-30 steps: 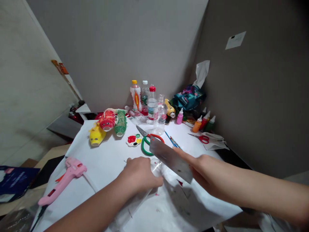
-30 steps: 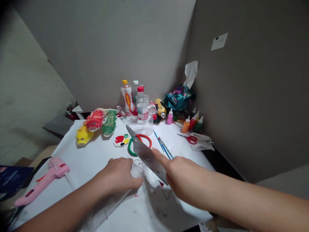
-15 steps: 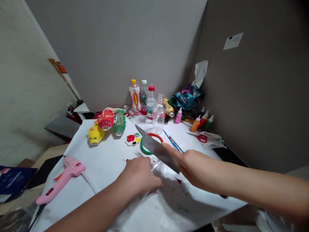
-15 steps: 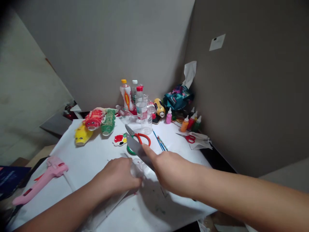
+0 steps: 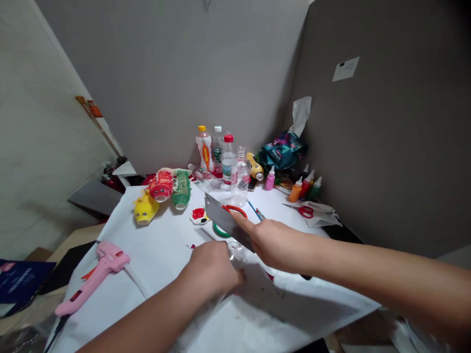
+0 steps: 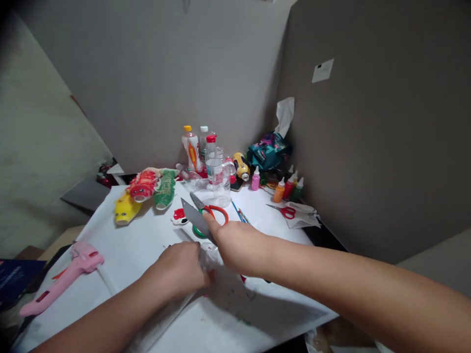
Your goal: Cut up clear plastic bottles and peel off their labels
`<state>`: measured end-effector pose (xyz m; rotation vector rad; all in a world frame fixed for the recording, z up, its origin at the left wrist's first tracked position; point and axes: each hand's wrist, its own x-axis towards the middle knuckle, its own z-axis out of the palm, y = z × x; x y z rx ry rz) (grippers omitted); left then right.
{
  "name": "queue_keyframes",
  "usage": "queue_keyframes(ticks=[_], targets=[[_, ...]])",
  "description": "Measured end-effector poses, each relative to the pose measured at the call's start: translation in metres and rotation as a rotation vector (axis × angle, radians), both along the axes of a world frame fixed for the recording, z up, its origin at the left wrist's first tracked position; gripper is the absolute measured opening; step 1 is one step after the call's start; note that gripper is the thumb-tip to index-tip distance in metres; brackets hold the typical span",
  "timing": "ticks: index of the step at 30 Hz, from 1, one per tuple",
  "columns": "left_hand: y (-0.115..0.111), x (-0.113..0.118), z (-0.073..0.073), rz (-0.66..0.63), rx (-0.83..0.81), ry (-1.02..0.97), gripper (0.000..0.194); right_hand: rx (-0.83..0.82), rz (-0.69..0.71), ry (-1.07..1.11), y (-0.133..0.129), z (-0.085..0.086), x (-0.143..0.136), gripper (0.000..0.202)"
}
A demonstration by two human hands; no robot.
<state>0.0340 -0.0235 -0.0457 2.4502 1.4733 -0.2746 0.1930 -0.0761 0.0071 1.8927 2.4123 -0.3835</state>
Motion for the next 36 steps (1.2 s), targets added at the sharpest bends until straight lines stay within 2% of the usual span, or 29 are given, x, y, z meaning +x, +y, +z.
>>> queue_keyframes(ticks=[4,6,8,10,14,17,20,23,25,27,33,36], targets=[[0.006,-0.004,-0.005,-0.005,-0.021,-0.022,0.041,-0.138,-0.110,0.017,-0.036,0.003,0.017,0.088],[0.008,-0.005,-0.007,-0.002,-0.037,-0.033,0.041,-0.176,-0.175,0.048,-0.053,0.004,0.025,0.083],[0.008,-0.005,-0.007,0.003,-0.049,-0.044,0.041,-0.166,-0.199,0.073,-0.057,0.003,0.028,0.078],[0.007,-0.005,-0.007,0.011,-0.051,-0.048,0.042,-0.138,-0.175,0.070,-0.045,0.001,0.024,0.080],[0.003,-0.005,-0.006,0.028,-0.051,-0.045,0.044,-0.053,-0.099,0.116,-0.003,-0.004,0.008,0.074],[0.001,-0.006,-0.005,0.044,-0.063,-0.049,0.046,-0.035,-0.084,0.126,0.002,-0.011,0.003,0.075],[-0.001,-0.007,-0.002,0.048,-0.084,-0.058,0.045,-0.071,-0.108,0.139,-0.027,-0.021,0.017,0.082],[-0.002,-0.008,-0.001,0.040,-0.095,-0.070,0.046,-0.074,-0.156,0.223,-0.062,-0.031,0.037,0.078],[-0.002,-0.008,-0.002,0.036,-0.097,-0.069,0.049,-0.066,-0.175,0.253,-0.071,-0.035,0.042,0.075],[-0.002,-0.008,-0.004,0.037,-0.095,-0.061,0.051,-0.027,-0.177,0.235,-0.063,-0.037,0.038,0.073],[-0.003,-0.009,-0.007,0.069,-0.098,-0.041,0.058,0.041,-0.083,0.106,-0.001,-0.026,0.002,0.074],[-0.004,-0.011,-0.005,0.060,-0.107,-0.053,0.061,0.034,-0.085,0.137,-0.004,-0.031,0.006,0.074]])
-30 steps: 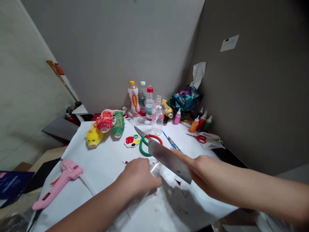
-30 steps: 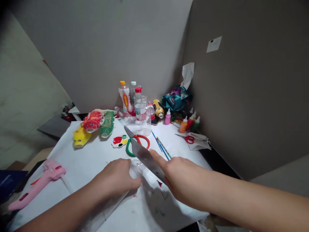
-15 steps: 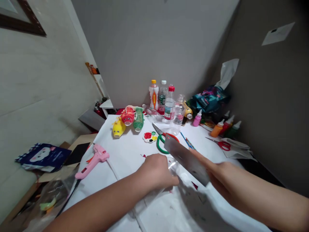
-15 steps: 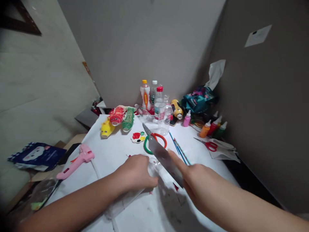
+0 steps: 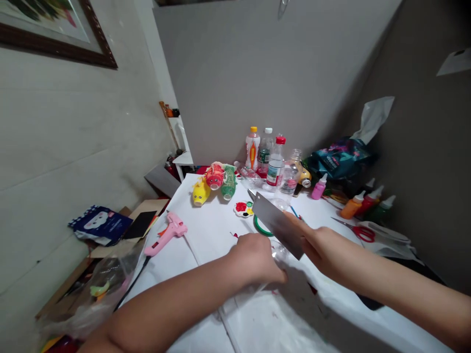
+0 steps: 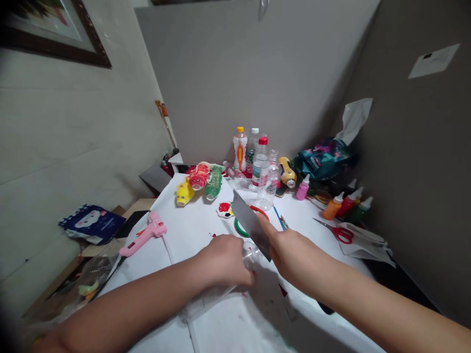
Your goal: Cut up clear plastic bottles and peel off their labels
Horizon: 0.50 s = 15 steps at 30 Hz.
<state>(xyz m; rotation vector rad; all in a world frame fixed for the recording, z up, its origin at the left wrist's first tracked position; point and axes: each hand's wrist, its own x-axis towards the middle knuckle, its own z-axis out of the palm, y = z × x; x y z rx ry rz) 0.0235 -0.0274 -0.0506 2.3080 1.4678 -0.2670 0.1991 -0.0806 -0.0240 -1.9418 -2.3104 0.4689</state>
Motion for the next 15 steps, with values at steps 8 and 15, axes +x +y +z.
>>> queue_keyframes(ticks=[8,15], targets=[[0.000,0.000,0.000,-0.038,-0.028,-0.009,0.063,-0.035,-0.014,0.152,-0.059,-0.018,0.042,0.073],[0.000,0.001,0.001,-0.001,-0.033,0.001,0.062,0.024,-0.006,-0.042,-0.004,-0.004,-0.002,0.075]])
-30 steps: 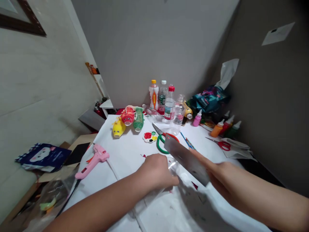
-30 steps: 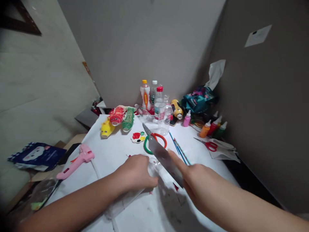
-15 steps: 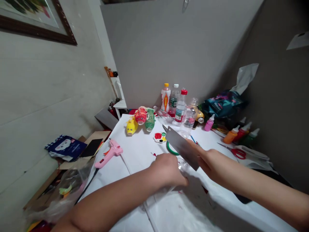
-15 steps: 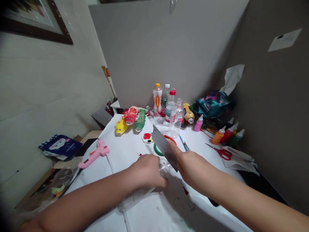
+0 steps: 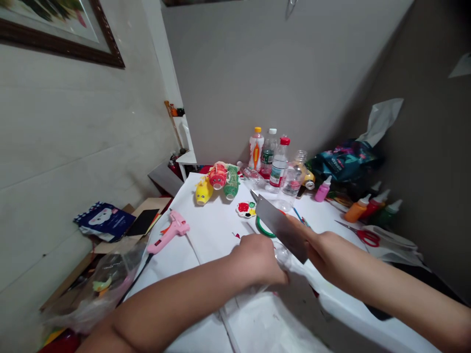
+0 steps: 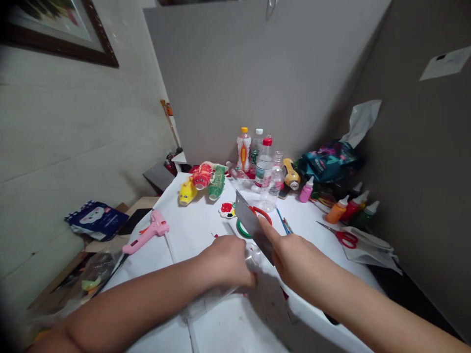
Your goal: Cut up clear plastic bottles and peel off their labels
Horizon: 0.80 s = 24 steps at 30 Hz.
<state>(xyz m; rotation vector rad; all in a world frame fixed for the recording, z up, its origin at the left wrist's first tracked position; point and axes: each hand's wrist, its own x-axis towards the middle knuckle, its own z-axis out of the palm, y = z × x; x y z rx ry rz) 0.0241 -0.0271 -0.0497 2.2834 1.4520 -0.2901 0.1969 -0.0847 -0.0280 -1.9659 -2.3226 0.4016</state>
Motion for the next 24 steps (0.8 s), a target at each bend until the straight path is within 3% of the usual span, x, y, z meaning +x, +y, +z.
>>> queue_keyframes(ticks=[3,6,9,11,15,18,21,24], targets=[[-0.001,0.000,0.001,0.005,0.009,0.005,0.059,0.007,0.004,0.139,-0.004,-0.006,0.012,0.068],[-0.002,0.000,0.001,-0.010,0.009,0.003,0.058,-0.003,-0.017,0.207,-0.033,-0.015,0.036,0.064],[-0.001,0.002,-0.001,-0.020,0.013,0.009,0.057,-0.015,-0.053,0.155,-0.057,-0.013,0.046,0.066],[0.000,0.003,-0.002,-0.016,0.022,0.017,0.056,-0.041,-0.059,0.108,-0.053,-0.004,0.038,0.067],[0.002,0.005,-0.001,-0.012,0.037,0.027,0.055,-0.061,0.016,0.016,-0.010,0.018,0.005,0.069],[0.003,0.005,0.001,-0.004,0.041,0.038,0.061,-0.051,0.054,-0.051,0.010,0.025,-0.009,0.076],[0.003,0.005,0.002,-0.011,0.042,0.031,0.060,-0.051,0.043,-0.100,-0.004,0.021,-0.002,0.083],[0.003,0.004,0.001,-0.026,0.050,0.010,0.052,-0.025,0.000,-0.035,-0.040,0.013,0.024,0.077]])
